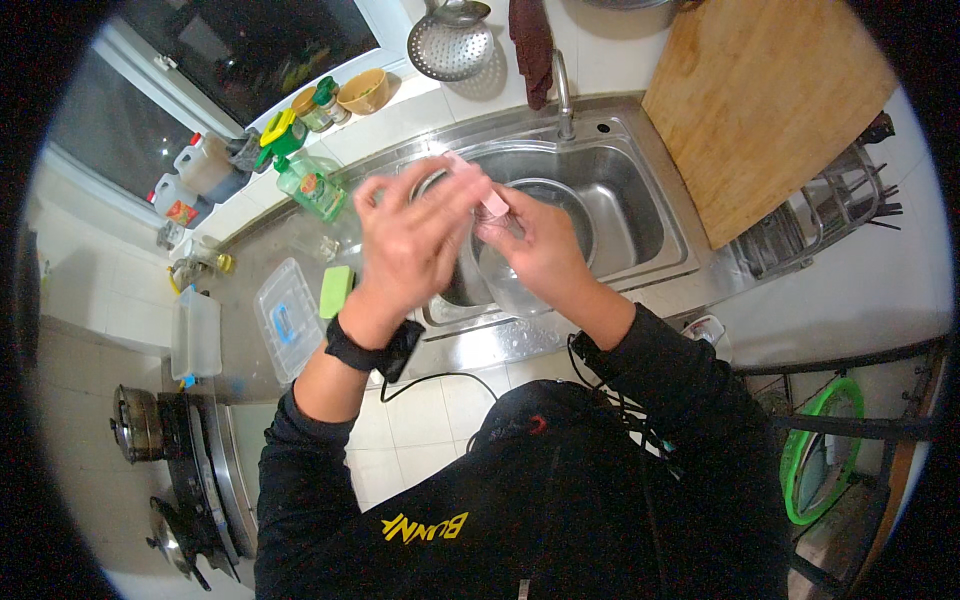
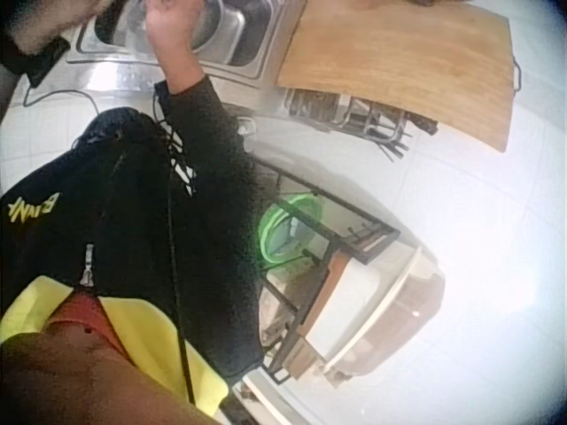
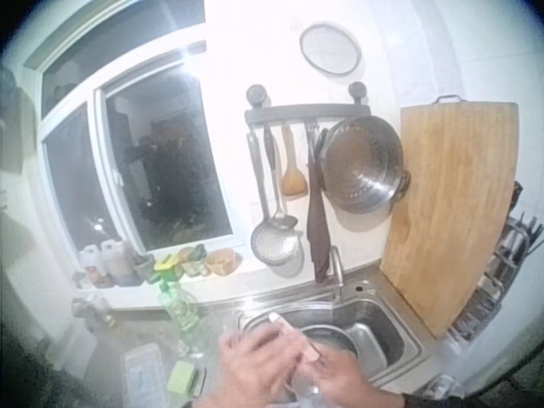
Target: The person cleans a spray bottle and a plastic container in the kitchen sink. They use a brush to scrub the inside of the spray bottle, rinse it, and then scrub the plastic container with a sponge.
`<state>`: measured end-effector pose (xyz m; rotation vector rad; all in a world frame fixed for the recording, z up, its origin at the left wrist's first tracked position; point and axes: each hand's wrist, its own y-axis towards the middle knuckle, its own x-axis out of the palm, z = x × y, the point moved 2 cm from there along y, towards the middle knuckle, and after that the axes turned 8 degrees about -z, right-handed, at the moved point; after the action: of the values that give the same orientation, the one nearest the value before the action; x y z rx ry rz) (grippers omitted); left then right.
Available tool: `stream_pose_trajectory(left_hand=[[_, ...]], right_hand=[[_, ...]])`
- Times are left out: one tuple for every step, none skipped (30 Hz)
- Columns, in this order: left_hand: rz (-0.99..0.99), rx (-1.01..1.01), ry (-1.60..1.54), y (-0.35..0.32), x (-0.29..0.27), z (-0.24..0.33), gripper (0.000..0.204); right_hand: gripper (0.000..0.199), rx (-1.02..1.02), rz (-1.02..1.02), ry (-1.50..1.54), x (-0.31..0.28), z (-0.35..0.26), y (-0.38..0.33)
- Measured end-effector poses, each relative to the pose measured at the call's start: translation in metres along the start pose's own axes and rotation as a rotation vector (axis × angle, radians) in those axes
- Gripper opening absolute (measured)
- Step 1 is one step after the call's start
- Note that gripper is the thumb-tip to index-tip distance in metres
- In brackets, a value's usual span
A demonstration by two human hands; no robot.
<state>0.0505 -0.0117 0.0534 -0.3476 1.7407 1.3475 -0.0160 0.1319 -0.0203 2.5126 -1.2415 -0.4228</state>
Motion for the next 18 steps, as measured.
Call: stream_pose_trajectory(left_hand=[[0.014,-0.126,0.033,0.000,0.000,-0.008,0.030],[0.024,-0.149,0.064,-0.002,0.000,-0.014,0.029],[0.022,-0.187,0.094,-0.004,0.000,-0.020,0.027],[0.030,-0.263,0.110,-0.006,0.000,-0.028,0.026],[0.047,-0.262,0.053,-0.010,0.001,-0.030,0.026],[0.066,-0.283,0.034,-0.013,0.002,-0.033,0.026],[0.084,-0.304,0.015,-0.016,0.002,-0.034,0.026],[0.104,-0.298,0.005,-0.018,0.003,-0.033,0.026],[0.106,-0.318,-0.075,-0.021,0.004,-0.033,0.027],[0.112,-0.313,-0.147,-0.022,0.005,-0.030,0.028],[0.119,-0.307,-0.217,-0.023,0.006,-0.027,0.030],[0.108,-0.292,-0.214,-0.023,0.007,-0.023,0.030],[0.096,-0.278,-0.210,-0.023,0.008,-0.019,0.030],[0.073,-0.283,-0.203,-0.021,0.010,-0.015,0.030],[0.071,-0.299,-0.237,-0.020,0.012,-0.012,0.033],[0.084,-0.261,-0.255,-0.018,0.013,-0.009,0.035],[0.088,-0.247,-0.268,-0.017,0.015,-0.005,0.037],[0.092,-0.233,-0.280,-0.016,0.017,-0.003,0.039]], right_hand=[[0.042,0.015,-0.008,-0.025,0.000,0.000,-0.001],[0.042,0.041,-0.017,-0.048,0.001,0.000,-0.001],[0.042,0.029,-0.019,-0.070,0.001,-0.001,-0.002],[0.042,0.025,-0.022,-0.093,0.001,-0.002,-0.003],[0.042,0.052,-0.026,-0.115,0.001,-0.002,-0.003],[0.042,0.025,-0.026,-0.063,0.000,-0.003,-0.002],[0.041,0.025,-0.026,-0.013,0.000,-0.003,-0.001],[0.041,0.024,-0.024,0.036,-0.001,-0.004,0.000],[0.041,0.058,-0.033,0.050,-0.002,-0.004,0.000],[0.041,0.091,-0.042,0.062,-0.002,-0.004,0.000],[0.041,0.123,-0.052,0.074,-0.002,-0.004,0.001],[0.041,0.142,-0.070,0.125,-0.001,-0.005,0.001],[0.042,0.162,-0.089,0.178,0.000,-0.005,0.002],[0.042,0.192,-0.106,0.226,0.001,-0.006,0.003],[0.041,0.182,-0.114,0.234,0.002,-0.007,0.003],[0.041,0.182,-0.121,0.238,0.002,-0.008,0.004],[0.040,0.200,-0.120,0.231,0.003,-0.009,0.005],[0.040,0.184,-0.112,0.280,0.003,-0.010,0.005]])
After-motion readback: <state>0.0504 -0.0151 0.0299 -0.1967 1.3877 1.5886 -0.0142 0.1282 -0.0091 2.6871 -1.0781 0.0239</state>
